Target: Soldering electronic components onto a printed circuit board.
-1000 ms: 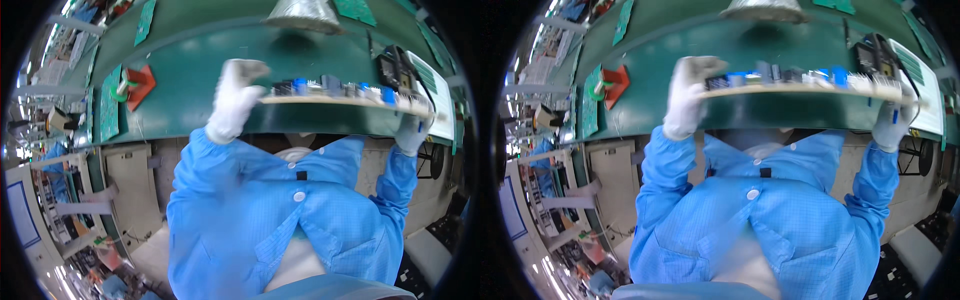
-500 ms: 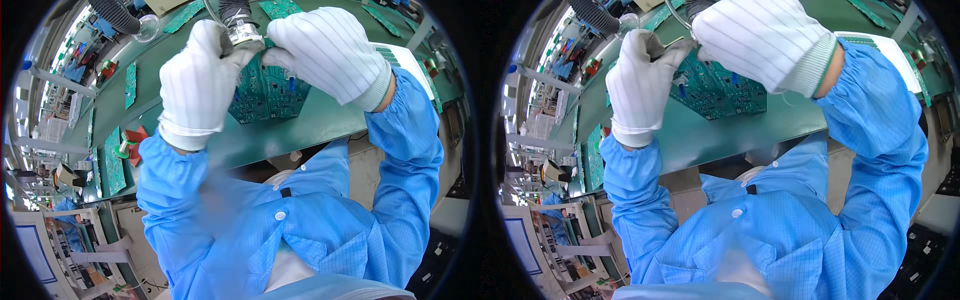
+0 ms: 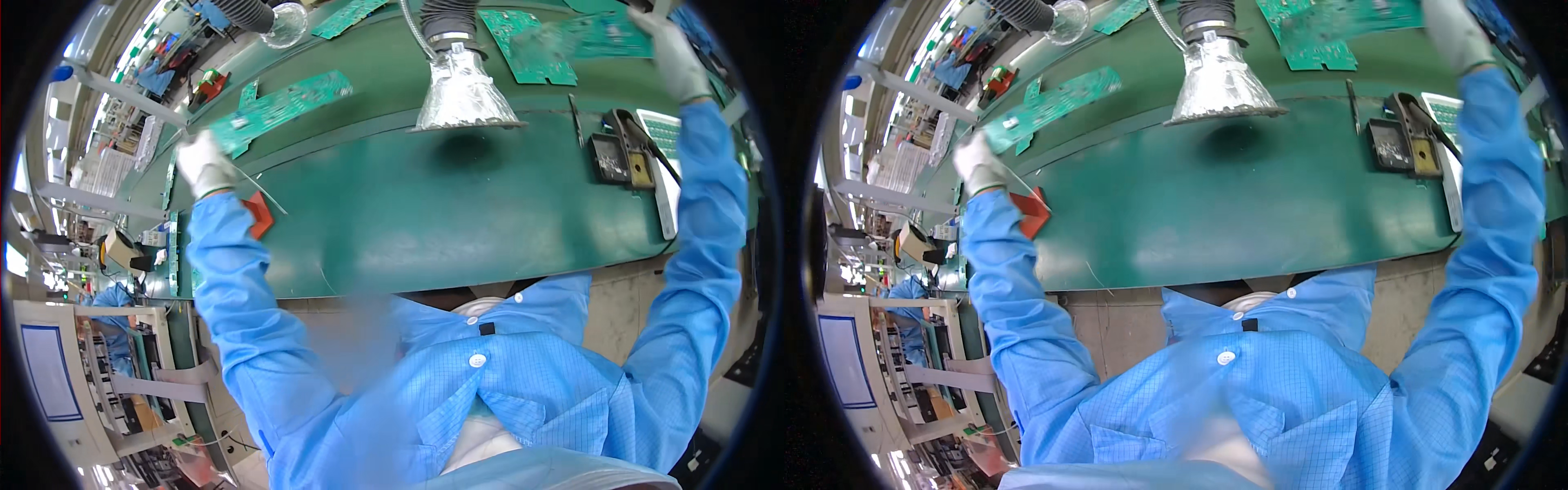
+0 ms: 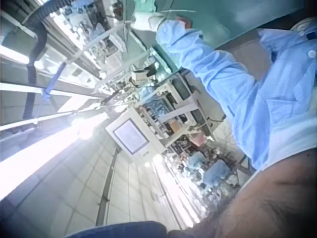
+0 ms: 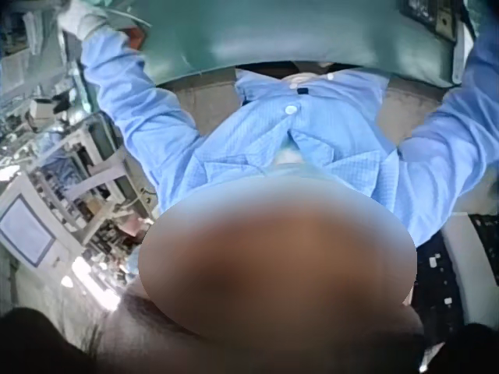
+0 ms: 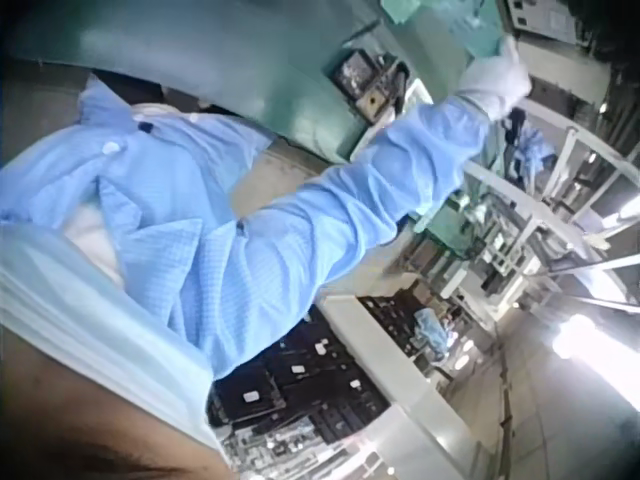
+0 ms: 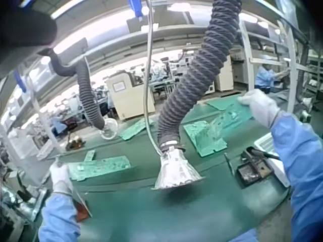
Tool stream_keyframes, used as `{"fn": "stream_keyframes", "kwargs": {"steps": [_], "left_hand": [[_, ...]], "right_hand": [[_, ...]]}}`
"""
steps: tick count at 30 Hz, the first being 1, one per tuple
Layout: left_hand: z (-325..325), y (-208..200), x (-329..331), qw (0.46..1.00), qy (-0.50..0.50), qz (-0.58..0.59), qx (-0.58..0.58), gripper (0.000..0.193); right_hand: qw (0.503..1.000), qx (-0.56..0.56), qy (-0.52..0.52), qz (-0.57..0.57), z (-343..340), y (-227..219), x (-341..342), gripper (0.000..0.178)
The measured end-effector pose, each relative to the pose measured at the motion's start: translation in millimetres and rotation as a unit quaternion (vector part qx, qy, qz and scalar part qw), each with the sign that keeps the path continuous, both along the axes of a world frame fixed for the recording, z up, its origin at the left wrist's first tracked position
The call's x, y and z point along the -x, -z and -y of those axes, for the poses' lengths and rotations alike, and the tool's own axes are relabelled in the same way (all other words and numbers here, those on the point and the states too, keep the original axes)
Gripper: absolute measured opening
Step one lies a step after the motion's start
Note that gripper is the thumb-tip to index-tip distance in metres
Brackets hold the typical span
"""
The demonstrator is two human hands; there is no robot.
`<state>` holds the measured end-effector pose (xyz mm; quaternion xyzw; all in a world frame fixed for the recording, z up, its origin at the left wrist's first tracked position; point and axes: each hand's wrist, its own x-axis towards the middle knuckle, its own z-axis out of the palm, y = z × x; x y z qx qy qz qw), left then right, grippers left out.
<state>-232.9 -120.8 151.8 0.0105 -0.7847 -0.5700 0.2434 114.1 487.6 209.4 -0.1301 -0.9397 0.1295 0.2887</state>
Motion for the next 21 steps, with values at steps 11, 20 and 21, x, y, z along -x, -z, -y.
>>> {"fn": "stream_keyframes", "kwargs": {"steps": [11,20,21], "left_hand": [[-159.2,152.6,-4.6,0.839,0.266,0.298,-0.370,0.036],[-91.5,95.9,-93.4,0.860,0.322,0.370,-0.141,0.050],[-87.8,92.4,-107.1,0.877,0.297,0.363,-0.109,0.048]], "right_hand": [[0.871,0.455,0.068,0.172,93.0,170.4,190.5,0.041],[0.875,0.078,0.322,0.352,-33.5,176.6,152.0,0.052],[0.891,0.065,0.301,0.335,-39.0,183.6,155.8,0.052]]}}
